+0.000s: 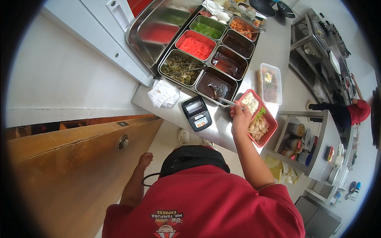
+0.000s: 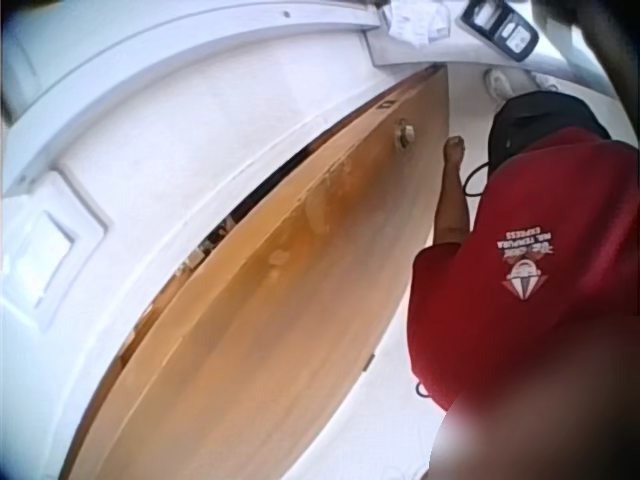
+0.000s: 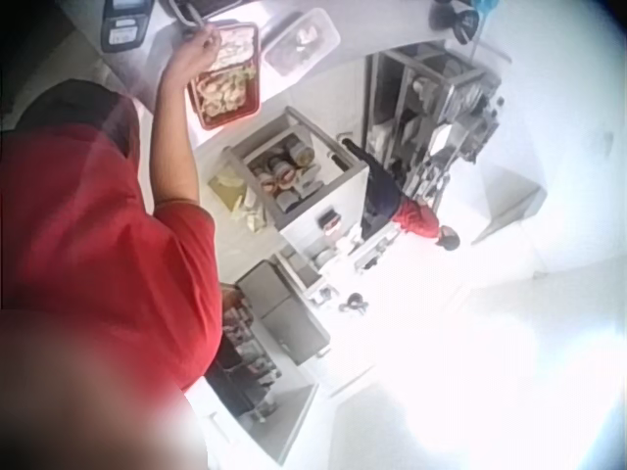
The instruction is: The person assembles bento boxes by adding rice, cooked meat, lettuce, and various sauces and garnishes from stainless steel containers using tongs and a spoon. The person places lids on the completed boxes and hands them to a coworker.
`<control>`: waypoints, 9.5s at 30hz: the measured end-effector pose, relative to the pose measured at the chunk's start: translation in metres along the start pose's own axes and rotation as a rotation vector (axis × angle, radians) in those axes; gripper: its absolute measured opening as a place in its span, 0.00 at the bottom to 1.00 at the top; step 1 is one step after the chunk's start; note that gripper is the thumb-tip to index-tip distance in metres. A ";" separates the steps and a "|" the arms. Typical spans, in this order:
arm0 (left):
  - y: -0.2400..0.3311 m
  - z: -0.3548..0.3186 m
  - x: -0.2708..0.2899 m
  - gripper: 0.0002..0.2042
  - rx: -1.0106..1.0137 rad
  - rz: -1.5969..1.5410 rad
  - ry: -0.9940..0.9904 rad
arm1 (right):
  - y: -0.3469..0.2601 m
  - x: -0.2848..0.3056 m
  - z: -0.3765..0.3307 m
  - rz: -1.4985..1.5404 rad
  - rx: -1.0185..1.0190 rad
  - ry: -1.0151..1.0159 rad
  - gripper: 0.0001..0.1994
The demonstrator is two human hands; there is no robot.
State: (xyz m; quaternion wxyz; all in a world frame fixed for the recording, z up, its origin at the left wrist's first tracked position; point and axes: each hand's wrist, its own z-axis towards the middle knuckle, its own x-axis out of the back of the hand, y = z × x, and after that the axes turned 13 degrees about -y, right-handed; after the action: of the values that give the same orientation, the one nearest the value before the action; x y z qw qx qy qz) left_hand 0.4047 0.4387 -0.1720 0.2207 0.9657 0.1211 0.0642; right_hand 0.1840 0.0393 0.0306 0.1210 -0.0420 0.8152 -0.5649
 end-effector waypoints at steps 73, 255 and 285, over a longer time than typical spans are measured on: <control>0.041 0.025 0.011 0.10 -0.025 0.311 -0.079 | -0.081 0.032 -0.041 0.474 0.205 0.073 0.06; 0.077 0.034 -0.020 0.10 -0.070 0.200 -0.177 | -0.072 0.190 -0.105 -1.054 0.541 0.222 0.02; -0.011 -0.027 -0.043 0.08 0.025 0.024 0.016 | -0.025 0.003 0.000 -0.427 0.234 -0.101 0.08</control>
State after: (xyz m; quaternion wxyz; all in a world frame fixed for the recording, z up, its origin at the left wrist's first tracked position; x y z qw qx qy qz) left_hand 0.3566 0.4482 -0.1563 0.2067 0.9692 0.1120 0.0728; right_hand 0.1795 0.0294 0.0529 0.0435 -0.2271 0.7099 -0.6652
